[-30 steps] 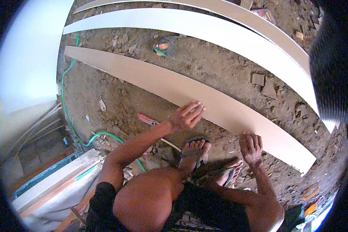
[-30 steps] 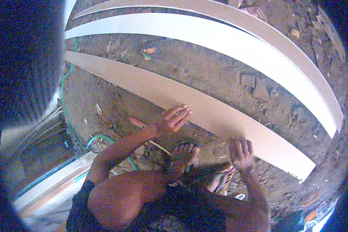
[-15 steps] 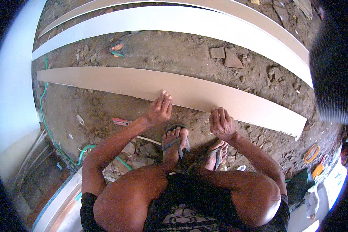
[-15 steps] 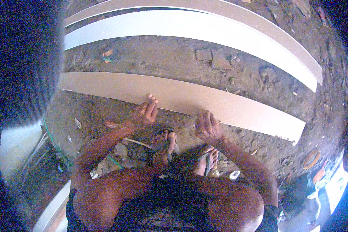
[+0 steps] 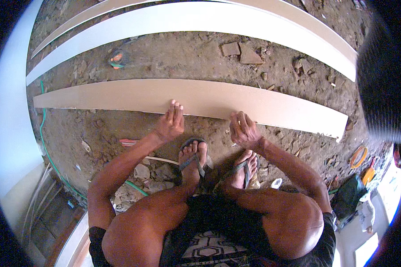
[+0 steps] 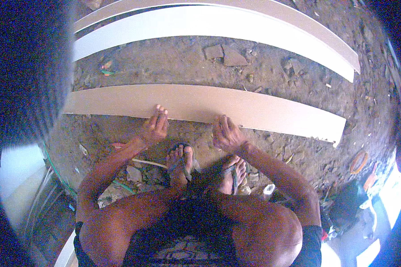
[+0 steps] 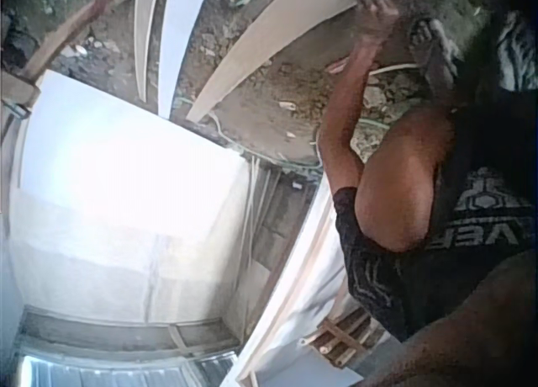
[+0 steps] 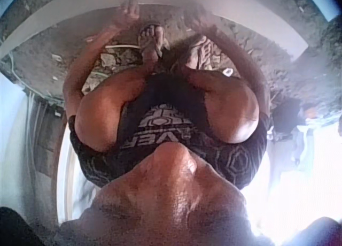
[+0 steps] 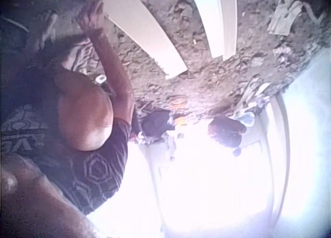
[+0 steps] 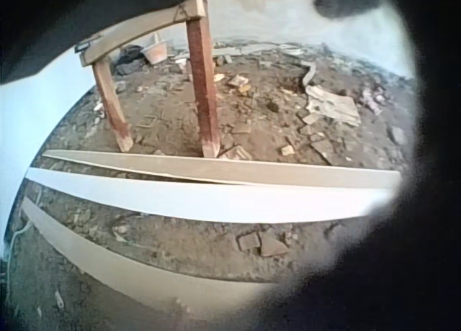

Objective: The person uses a utility knife to score and snap a long plank into smaller pieces. They repeatedly score the plank along a straight line and then apply pressure to snap it apart.

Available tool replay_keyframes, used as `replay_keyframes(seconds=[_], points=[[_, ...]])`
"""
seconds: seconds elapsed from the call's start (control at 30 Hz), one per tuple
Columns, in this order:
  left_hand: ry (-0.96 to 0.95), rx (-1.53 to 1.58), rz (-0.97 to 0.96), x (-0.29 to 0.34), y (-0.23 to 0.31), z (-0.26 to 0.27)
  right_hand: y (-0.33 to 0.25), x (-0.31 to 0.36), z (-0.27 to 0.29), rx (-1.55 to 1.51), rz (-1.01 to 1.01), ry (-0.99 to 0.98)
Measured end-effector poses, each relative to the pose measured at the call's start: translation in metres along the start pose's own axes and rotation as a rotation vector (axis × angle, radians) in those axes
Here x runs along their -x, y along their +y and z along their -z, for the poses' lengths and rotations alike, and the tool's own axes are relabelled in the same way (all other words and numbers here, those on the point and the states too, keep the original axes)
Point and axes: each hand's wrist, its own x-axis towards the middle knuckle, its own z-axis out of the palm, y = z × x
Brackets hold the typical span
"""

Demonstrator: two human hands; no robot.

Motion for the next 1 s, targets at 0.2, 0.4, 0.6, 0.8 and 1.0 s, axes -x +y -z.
replay_keyframes(seconds=[0.2,0.4,0.6,0.8,1.0], points=[[-0.002,0.010,-0.006,0.001,-0.004,0.003,0.002,-0.001,0.004,0.010,0.067,-0.022],[0.024,0.186,0.075,-0.051,0.022,0.053,0.000,0.003,0.015,-0.045,-0.042,-0.036],[0.041,0.064,0.000,-0.083,0.043,0.049,-0.002,-0.002,0.022,-0.075,-0.070,-0.012],[0.018,-0.066,-0.022,-0.079,0.055,0.026,-0.002,-0.004,0.014,0.035,-0.025,-0.059],[-0.009,-0.069,-0.018,-0.078,0.061,0.022,-0.001,-0.006,0.011,-0.136,-0.101,0.023]])
